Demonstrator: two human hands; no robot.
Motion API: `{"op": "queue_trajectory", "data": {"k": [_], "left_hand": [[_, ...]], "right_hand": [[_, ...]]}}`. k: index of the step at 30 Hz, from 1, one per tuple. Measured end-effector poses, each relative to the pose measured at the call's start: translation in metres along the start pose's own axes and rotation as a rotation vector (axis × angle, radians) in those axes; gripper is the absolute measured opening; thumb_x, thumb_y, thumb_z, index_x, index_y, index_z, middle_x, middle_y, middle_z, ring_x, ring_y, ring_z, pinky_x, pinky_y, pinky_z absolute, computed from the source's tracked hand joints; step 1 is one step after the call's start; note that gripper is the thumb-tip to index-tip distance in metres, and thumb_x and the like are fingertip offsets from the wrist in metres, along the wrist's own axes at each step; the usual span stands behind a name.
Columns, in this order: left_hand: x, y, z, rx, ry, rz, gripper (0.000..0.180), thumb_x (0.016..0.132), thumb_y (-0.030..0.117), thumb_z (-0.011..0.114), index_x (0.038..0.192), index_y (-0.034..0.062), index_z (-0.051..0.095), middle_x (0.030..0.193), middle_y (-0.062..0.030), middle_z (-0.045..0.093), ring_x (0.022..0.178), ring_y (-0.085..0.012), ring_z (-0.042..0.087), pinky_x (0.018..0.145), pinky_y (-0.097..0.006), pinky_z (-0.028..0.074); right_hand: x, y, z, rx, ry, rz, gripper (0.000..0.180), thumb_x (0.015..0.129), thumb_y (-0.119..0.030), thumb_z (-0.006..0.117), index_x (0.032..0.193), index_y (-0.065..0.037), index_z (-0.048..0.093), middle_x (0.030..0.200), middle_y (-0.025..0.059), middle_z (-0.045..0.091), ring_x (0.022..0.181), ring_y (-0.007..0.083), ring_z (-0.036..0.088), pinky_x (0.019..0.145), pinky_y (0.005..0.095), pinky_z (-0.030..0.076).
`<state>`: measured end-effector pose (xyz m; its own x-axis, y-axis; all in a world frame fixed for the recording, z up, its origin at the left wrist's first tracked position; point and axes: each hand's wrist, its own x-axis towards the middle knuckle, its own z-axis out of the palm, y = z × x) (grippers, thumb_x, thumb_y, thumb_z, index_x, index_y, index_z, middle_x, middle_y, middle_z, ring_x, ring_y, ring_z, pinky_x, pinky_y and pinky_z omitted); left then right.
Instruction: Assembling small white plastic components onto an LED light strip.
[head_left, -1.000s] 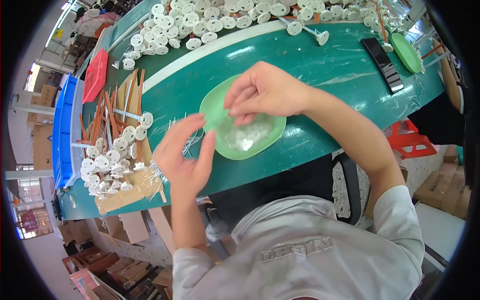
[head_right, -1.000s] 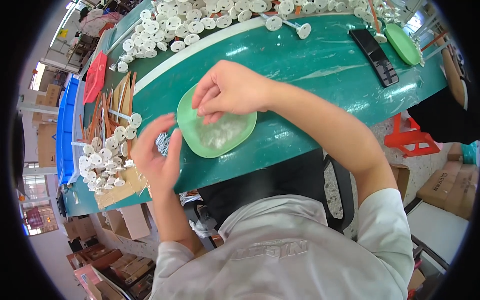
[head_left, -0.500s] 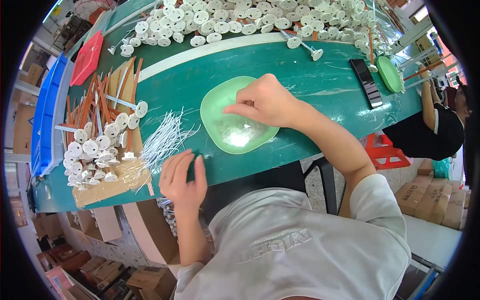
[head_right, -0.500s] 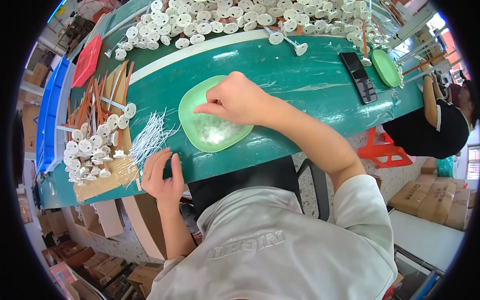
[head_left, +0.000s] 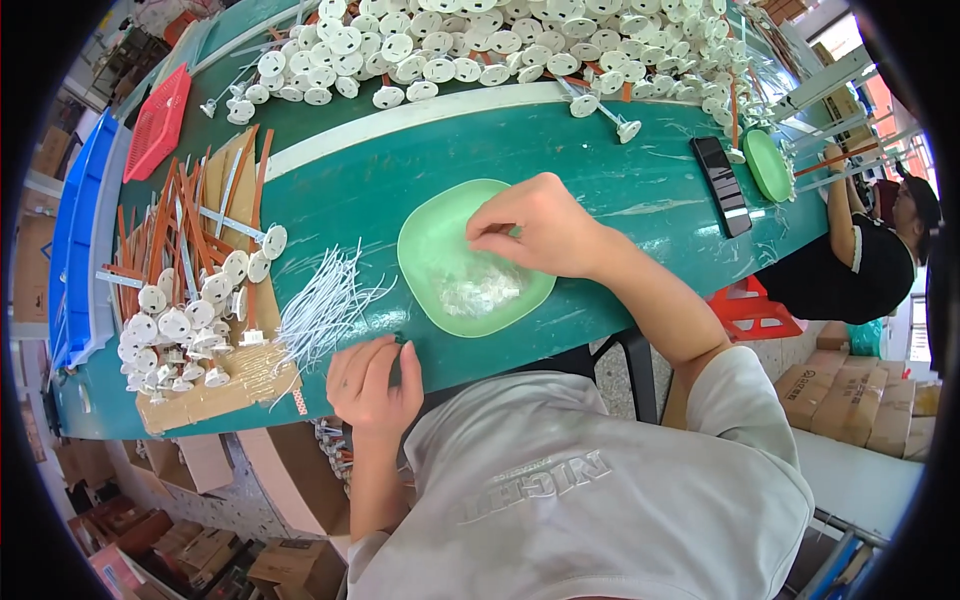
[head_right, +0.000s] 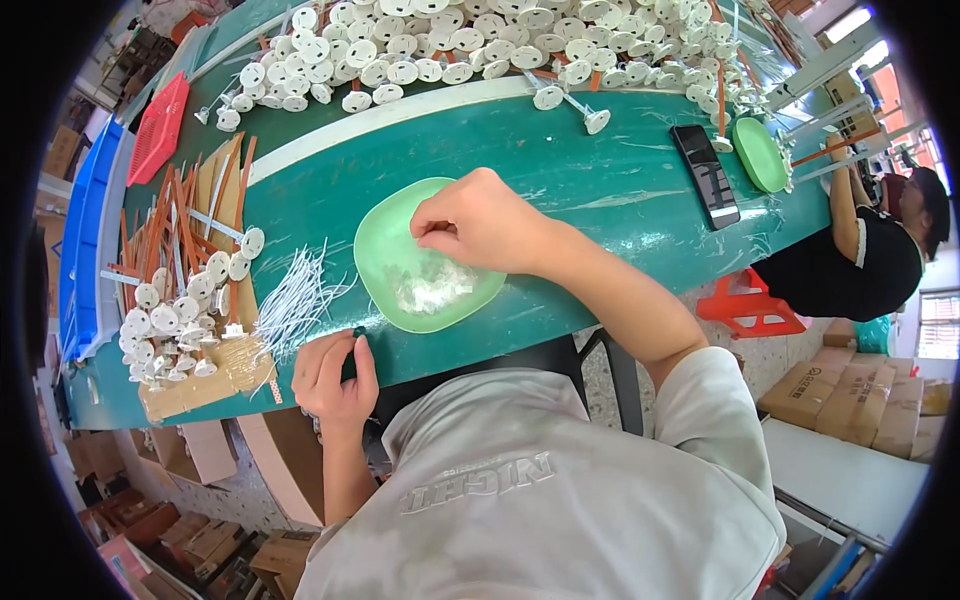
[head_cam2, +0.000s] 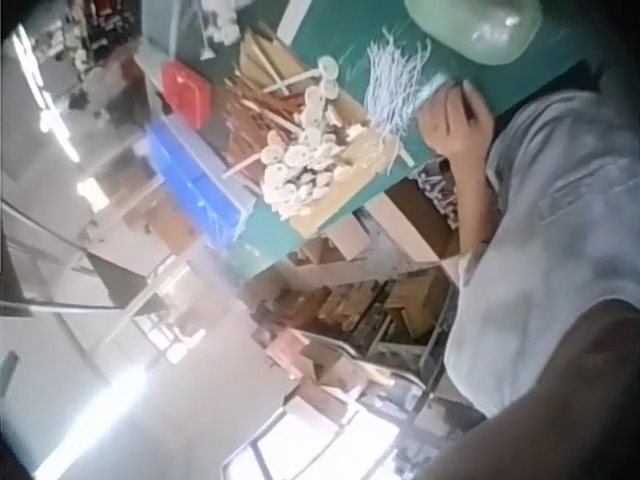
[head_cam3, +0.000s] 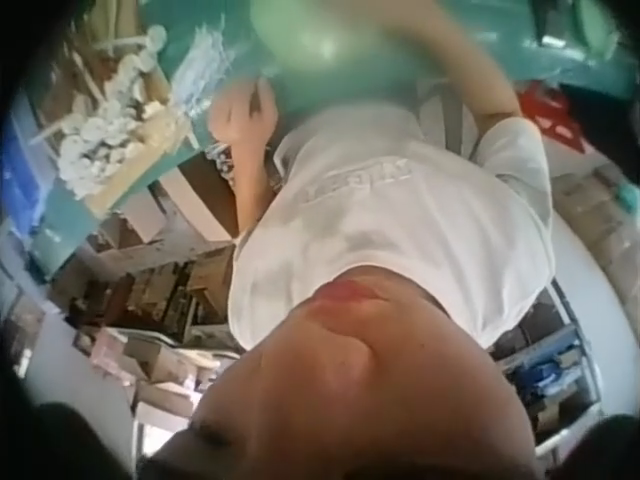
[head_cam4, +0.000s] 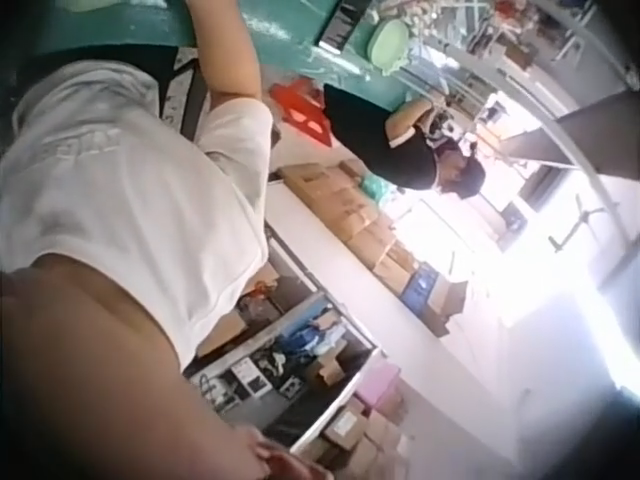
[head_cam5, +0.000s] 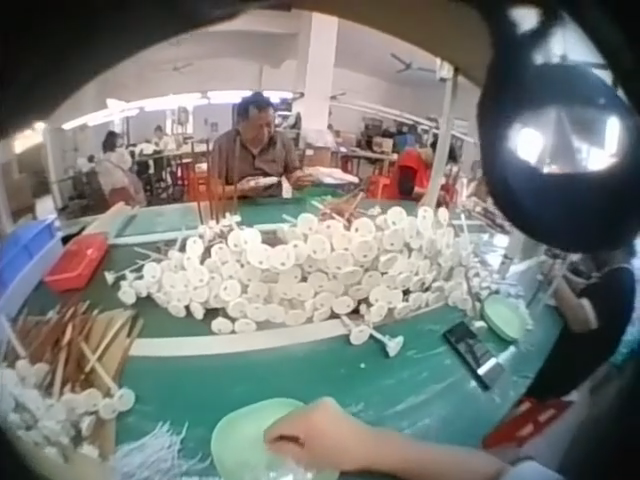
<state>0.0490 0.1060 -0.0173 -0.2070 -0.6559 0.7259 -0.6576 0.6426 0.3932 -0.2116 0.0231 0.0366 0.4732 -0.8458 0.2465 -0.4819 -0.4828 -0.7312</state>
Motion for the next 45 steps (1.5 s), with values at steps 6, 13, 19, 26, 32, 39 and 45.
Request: {"op": "queue_trajectory", "data": {"k": [6,13,19,26,32,39,45], "left_hand": [[0.003,0.003,-0.003,-0.044,-0.017,0.041,0.012,0.073,-0.004,0.071,0.08,0.0004,0.062,0.081,-0.0117,0.067,0.066,-0.0281,0.063,0.058,-0.035,0.047],[0.001,0.002,-0.008,-0.072,-0.034,0.062,0.013,0.072,-0.001,0.072,0.08,0.0015,0.062,0.083,-0.0103,0.066,0.064,-0.0266,0.062,0.056,-0.034,0.045],[0.0,-0.001,-0.011,-0.087,-0.026,0.03,0.012,0.07,0.001,0.073,0.077,0.0026,0.064,0.079,-0.0087,0.067,0.065,-0.0256,0.063,0.057,-0.034,0.045],[0.002,-0.001,-0.005,-0.042,-0.007,-0.112,0.016,0.068,0.003,0.075,0.078,0.0036,0.062,0.079,-0.0081,0.067,0.069,-0.0256,0.064,0.061,-0.034,0.048],[0.001,0.0,-0.009,-0.072,0.034,-0.085,0.011,0.071,-0.001,0.072,0.076,0.0008,0.063,0.077,-0.0118,0.067,0.067,-0.0283,0.063,0.061,-0.035,0.05],[0.006,0.001,-0.011,-0.139,-0.03,-0.09,0.012,0.07,-0.002,0.073,0.075,0.0003,0.062,0.076,-0.0112,0.067,0.068,-0.0284,0.064,0.062,-0.034,0.05],[0.01,0.018,-0.014,-0.489,-0.026,-0.216,0.002,0.081,-0.004,0.064,0.083,-0.0032,0.065,0.081,-0.0139,0.069,0.072,-0.0249,0.066,0.065,-0.035,0.051]], "right_hand": [[0.002,-0.005,0.001,-0.197,-0.016,-0.305,0.018,0.077,-0.019,0.074,0.083,-0.004,0.066,0.077,0.0113,0.067,0.072,0.0308,0.066,0.064,0.0383,0.054],[0.013,-0.058,-0.028,-0.706,-0.538,-0.048,0.02,0.083,-0.027,0.064,0.075,-0.008,0.061,0.072,0.0109,0.062,0.069,0.0288,0.063,0.059,0.0408,0.05],[0.148,-0.016,-0.144,-0.796,0.331,-0.135,0.019,0.085,-0.021,0.065,0.097,-0.009,0.072,0.094,0.011,0.071,0.076,0.0289,0.068,0.071,0.0379,0.055],[0.257,0.074,-0.153,-0.821,0.0,-0.126,0.036,0.07,-0.021,0.078,0.104,-0.01,0.073,0.099,0.0158,0.072,0.075,0.0268,0.071,0.074,0.0355,0.057],[0.231,0.036,-0.159,-0.571,0.119,0.23,0.039,0.065,-0.021,0.08,0.102,-0.012,0.073,0.091,0.0106,0.073,0.075,0.0214,0.071,0.071,0.0321,0.057],[0.148,0.009,-0.144,-0.561,0.378,0.051,0.028,0.074,-0.022,0.081,0.087,-0.004,0.063,0.088,0.0082,0.069,0.072,0.014,0.066,0.066,0.0288,0.052],[0.017,-0.059,-0.062,-0.175,0.422,-0.088,0.025,0.073,-0.009,0.081,0.08,-0.001,0.059,0.088,0.012,0.07,0.083,0.0185,0.068,0.073,0.0273,0.053]]}}
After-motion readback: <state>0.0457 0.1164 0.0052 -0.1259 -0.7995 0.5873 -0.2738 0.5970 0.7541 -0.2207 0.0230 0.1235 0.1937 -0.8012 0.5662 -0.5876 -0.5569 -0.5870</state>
